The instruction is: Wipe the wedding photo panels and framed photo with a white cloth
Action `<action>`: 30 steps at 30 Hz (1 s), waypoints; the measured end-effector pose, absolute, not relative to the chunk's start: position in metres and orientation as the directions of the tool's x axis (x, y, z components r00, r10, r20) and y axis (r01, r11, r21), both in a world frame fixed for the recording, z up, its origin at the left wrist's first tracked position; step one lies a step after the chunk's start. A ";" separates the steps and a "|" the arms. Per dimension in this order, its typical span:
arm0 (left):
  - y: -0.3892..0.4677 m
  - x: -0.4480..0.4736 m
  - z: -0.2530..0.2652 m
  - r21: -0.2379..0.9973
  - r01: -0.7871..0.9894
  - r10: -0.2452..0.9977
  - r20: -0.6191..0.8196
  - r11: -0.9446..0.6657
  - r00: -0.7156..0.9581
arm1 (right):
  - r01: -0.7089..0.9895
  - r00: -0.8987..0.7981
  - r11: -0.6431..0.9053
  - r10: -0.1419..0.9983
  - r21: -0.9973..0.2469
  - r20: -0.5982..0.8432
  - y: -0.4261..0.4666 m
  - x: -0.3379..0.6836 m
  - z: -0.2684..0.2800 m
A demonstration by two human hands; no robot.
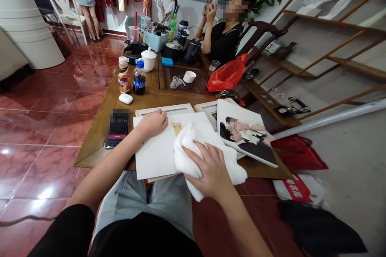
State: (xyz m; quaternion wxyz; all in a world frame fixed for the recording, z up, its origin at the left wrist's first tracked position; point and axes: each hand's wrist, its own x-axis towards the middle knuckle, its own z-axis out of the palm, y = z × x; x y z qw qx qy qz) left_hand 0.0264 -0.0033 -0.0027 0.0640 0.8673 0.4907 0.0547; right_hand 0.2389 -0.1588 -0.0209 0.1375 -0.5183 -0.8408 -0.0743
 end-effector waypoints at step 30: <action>-0.004 0.027 -0.006 0.141 0.855 0.866 0.047 -0.499 0.497 | 0.872 -0.467 0.490 0.845 -0.025 0.260 -0.132 0.228 -0.010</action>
